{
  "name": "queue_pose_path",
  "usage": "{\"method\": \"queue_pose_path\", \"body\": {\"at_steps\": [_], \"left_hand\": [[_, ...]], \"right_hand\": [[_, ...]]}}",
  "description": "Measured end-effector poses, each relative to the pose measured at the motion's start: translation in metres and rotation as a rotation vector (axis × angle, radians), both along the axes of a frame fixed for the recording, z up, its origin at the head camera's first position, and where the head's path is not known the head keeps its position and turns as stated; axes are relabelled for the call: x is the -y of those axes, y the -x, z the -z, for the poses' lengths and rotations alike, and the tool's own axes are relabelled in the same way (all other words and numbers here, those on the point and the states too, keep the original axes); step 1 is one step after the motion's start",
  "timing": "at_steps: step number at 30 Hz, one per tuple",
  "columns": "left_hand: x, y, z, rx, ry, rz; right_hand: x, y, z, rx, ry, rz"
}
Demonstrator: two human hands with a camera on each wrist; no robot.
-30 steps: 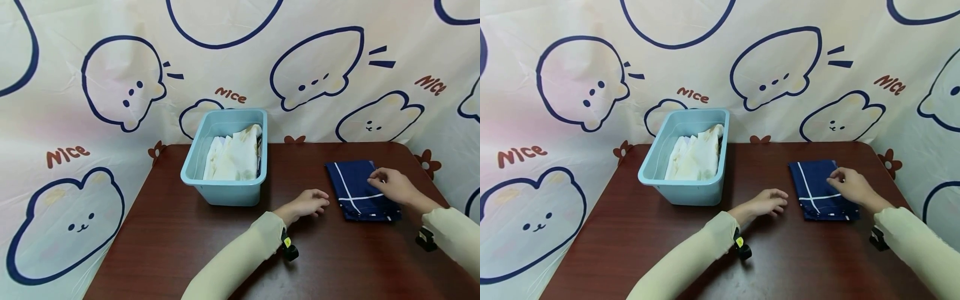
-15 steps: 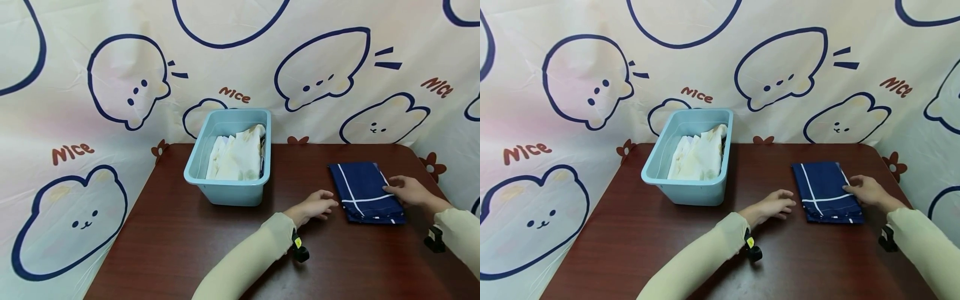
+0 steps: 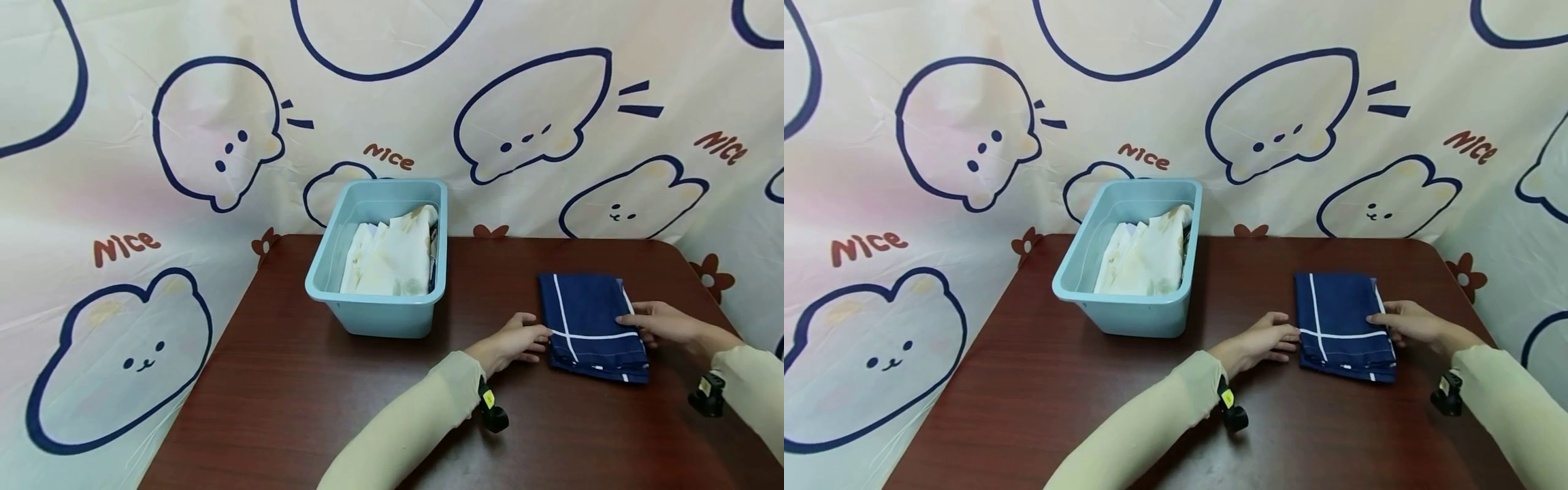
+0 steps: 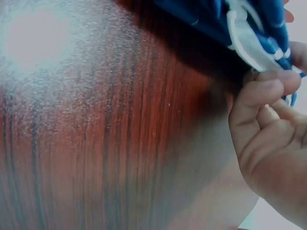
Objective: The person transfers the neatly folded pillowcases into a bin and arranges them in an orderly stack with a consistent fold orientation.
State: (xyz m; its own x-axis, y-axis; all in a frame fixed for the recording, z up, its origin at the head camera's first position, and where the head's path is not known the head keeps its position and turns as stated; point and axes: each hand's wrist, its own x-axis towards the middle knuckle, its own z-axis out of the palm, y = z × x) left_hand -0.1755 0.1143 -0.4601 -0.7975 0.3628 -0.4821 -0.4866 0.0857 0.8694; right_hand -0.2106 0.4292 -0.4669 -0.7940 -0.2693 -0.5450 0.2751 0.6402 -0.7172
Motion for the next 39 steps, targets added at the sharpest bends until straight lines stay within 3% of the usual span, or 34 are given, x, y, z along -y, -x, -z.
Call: {"method": "queue_pose_path", "body": {"at_steps": [7, 11, 15, 19, 25, 29, 39], "left_hand": [[0.004, 0.002, 0.005, 0.059, 0.002, 0.016], [0.004, 0.002, 0.006, 0.056, 0.033, 0.04], [0.004, 0.001, 0.005, 0.005, 0.09, 0.078], [0.004, -0.001, 0.004, -0.097, 0.175, 0.149], [0.004, -0.004, 0.007, -0.228, 0.324, 0.261], [0.006, -0.004, 0.008, -0.237, 0.363, 0.275], [0.009, 0.0, 0.01, -0.226, 0.326, 0.296]], "right_hand": [[-0.003, 0.0, 0.001, 0.126, 0.167, -0.085], [-0.001, -0.002, 0.0, 0.157, 0.238, -0.136], [0.004, -0.007, -0.004, 0.128, 0.203, -0.171], [0.008, -0.01, -0.008, 0.091, 0.146, -0.198], [0.009, -0.01, -0.007, 0.131, 0.147, -0.201], [0.01, -0.009, -0.002, 0.149, 0.168, -0.204], [0.004, -0.01, 0.008, 0.141, 0.237, -0.243]]}}
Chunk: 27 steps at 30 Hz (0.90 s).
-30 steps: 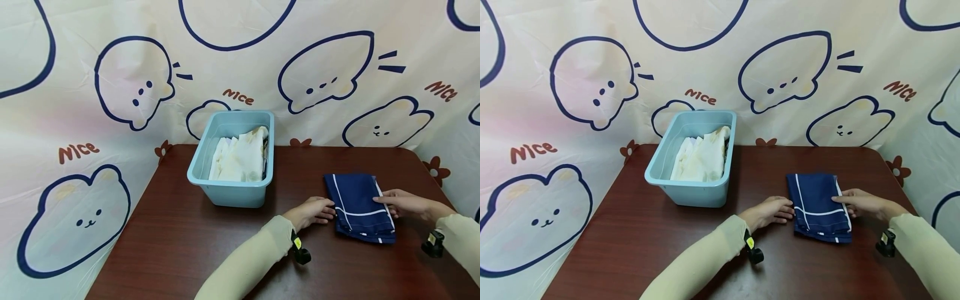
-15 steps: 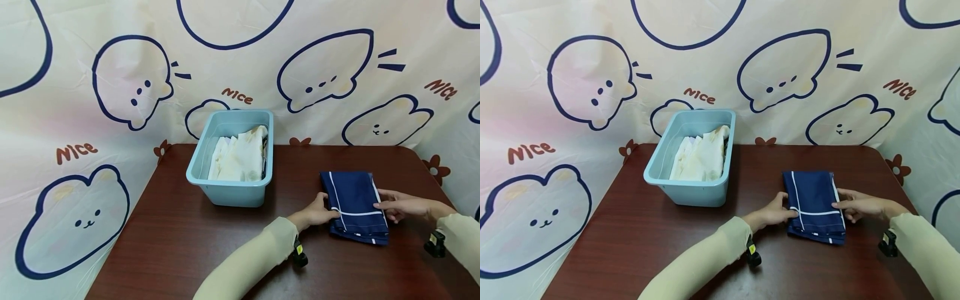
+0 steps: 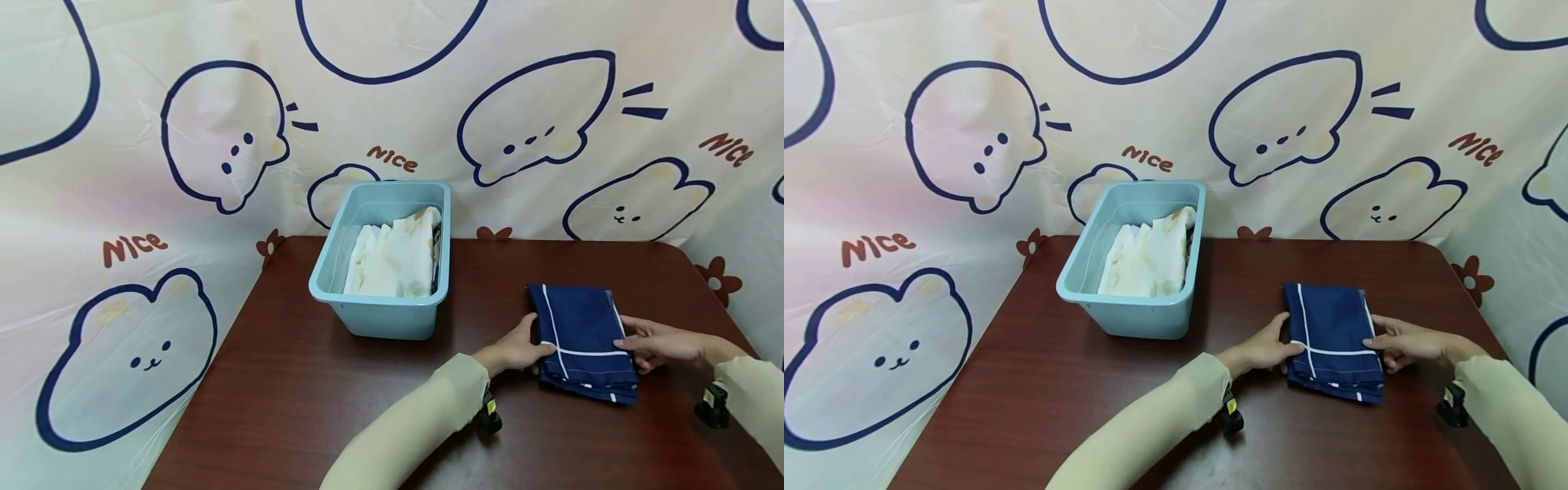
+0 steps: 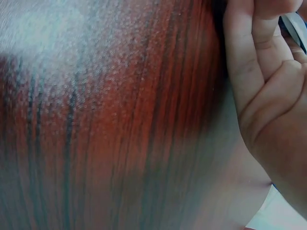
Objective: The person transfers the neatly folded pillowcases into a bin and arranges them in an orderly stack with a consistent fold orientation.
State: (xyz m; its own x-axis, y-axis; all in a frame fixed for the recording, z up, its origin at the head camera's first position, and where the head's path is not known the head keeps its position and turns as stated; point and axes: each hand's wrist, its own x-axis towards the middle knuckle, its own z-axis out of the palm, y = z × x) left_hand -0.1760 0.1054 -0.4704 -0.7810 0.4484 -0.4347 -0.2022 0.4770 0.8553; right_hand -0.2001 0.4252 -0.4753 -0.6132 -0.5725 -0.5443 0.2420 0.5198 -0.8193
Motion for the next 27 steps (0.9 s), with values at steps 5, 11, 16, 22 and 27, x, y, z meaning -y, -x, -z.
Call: {"method": "queue_pose_path", "body": {"at_steps": [5, 11, 16, 22, 27], "left_hand": [[0.001, 0.001, 0.001, 0.004, -0.044, 0.01], [0.004, 0.002, 0.002, 0.025, -0.1, 0.0], [0.006, 0.002, 0.0, 0.03, -0.103, -0.009], [0.008, 0.002, -0.001, 0.018, -0.074, -0.017], [0.011, 0.001, -0.002, 0.017, -0.074, -0.022]], "right_hand": [[0.0, -0.002, -0.002, -0.001, -0.003, -0.004], [0.001, -0.002, -0.003, -0.029, -0.015, -0.005], [0.001, -0.003, -0.003, -0.052, -0.02, 0.012], [0.001, -0.007, -0.002, -0.073, 0.0, 0.023], [0.002, -0.009, -0.002, -0.097, 0.022, 0.035]]}}
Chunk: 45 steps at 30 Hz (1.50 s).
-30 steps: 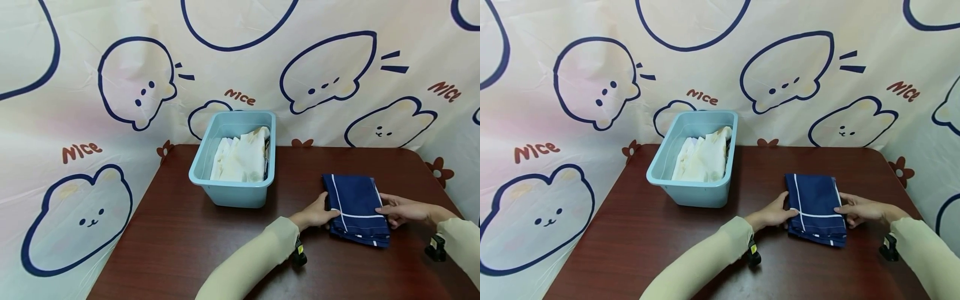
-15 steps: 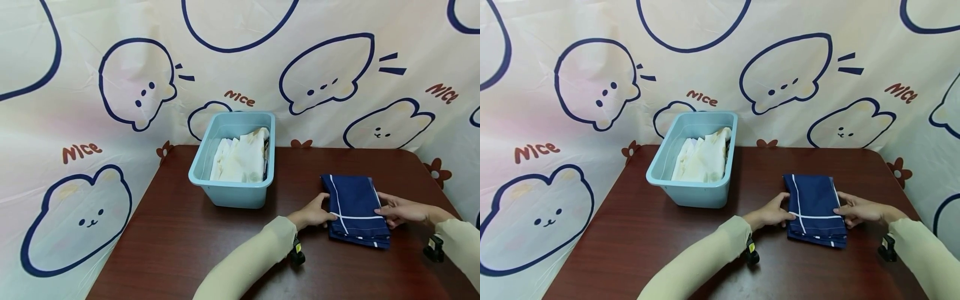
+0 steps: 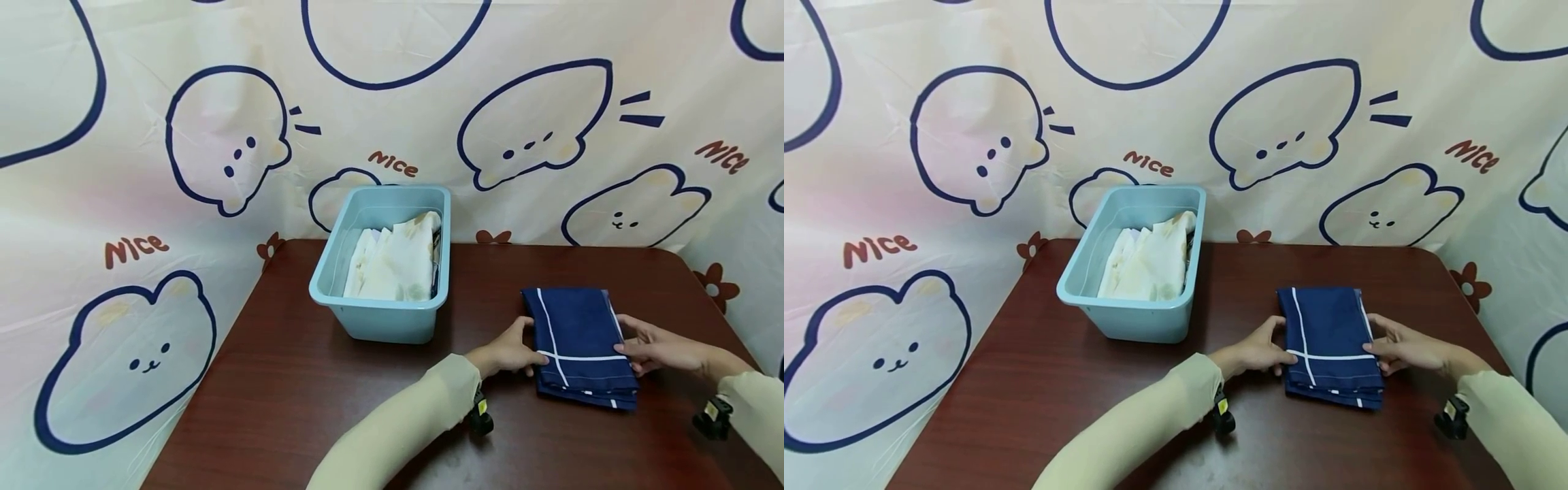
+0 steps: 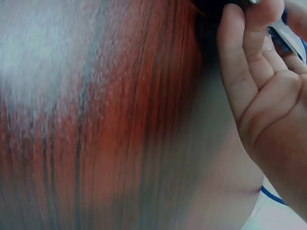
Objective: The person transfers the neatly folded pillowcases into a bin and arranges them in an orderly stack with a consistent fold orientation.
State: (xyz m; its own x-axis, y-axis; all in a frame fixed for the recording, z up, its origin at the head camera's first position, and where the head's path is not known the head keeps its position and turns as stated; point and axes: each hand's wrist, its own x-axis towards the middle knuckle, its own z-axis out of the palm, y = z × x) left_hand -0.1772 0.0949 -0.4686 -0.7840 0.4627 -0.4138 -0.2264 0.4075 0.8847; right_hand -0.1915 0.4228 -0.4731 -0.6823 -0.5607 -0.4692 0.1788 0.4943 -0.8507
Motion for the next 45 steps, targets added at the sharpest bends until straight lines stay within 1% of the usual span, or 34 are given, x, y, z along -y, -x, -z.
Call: {"method": "queue_pose_path", "body": {"at_steps": [3, 7, 10, 14, 23, 34, 42, 45], "left_hand": [[0.001, -0.001, 0.0, 0.005, -0.008, -0.001], [0.003, -0.004, -0.004, 0.002, -0.013, 0.004], [0.006, -0.007, -0.007, -0.003, -0.005, 0.012], [0.009, -0.008, -0.008, -0.003, -0.002, 0.023], [0.023, -0.006, -0.013, -0.011, 0.007, 0.055], [0.031, -0.007, -0.02, -0.024, -0.004, 0.073], [0.035, -0.009, -0.028, -0.04, -0.019, 0.074], [0.036, -0.011, -0.031, -0.041, -0.028, 0.084]], "right_hand": [[0.001, -0.002, 0.001, -0.004, 0.001, 0.006], [0.003, -0.004, 0.0, -0.005, 0.01, 0.006], [0.003, -0.007, -0.001, 0.004, 0.037, 0.0], [0.005, -0.009, -0.003, 0.013, 0.068, -0.016], [0.015, -0.01, -0.011, -0.006, 0.088, -0.055], [0.025, -0.013, -0.019, -0.017, 0.09, -0.035], [0.029, -0.013, -0.022, -0.054, 0.057, -0.011], [0.03, -0.015, -0.025, -0.051, 0.054, 0.002]]}}
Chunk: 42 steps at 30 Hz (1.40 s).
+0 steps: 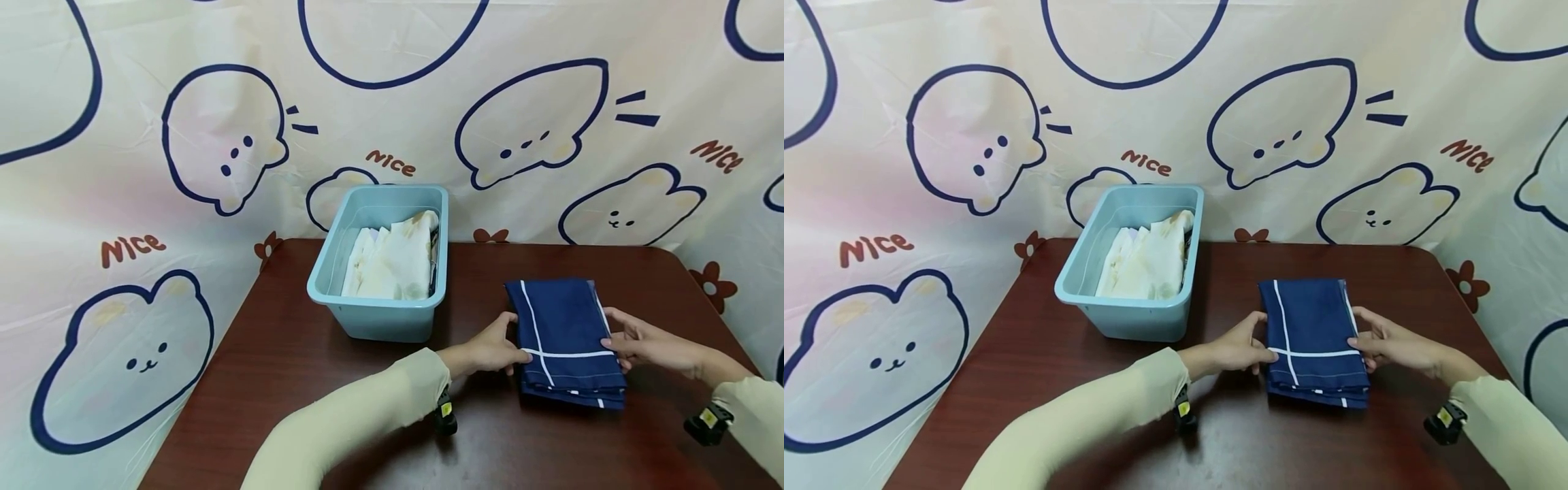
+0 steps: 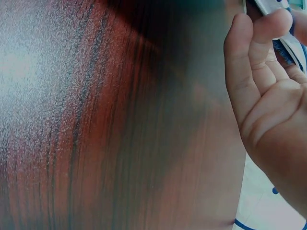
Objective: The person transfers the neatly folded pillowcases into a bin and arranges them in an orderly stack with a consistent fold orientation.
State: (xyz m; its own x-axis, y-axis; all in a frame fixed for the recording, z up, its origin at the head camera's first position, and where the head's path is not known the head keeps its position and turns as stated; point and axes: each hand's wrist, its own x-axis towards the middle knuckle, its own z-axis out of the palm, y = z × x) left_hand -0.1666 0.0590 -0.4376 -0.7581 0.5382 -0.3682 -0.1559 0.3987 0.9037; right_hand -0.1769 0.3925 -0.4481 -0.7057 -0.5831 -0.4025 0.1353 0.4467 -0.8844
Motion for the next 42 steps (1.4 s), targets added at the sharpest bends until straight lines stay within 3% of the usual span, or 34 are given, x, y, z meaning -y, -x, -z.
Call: {"method": "queue_pose_path", "body": {"at_steps": [6, 23, 42], "left_hand": [[0.003, -0.002, -0.007, 0.0, -0.009, 0.018], [0.011, -0.002, -0.023, 0.021, -0.048, 0.011], [0.015, -0.004, -0.032, 0.01, -0.045, 0.065]], "right_hand": [[0.003, -0.003, -0.007, 0.008, -0.004, 0.023], [0.011, -0.009, -0.024, -0.097, -0.015, 0.018], [0.014, -0.011, -0.031, -0.084, 0.001, 0.028]]}}
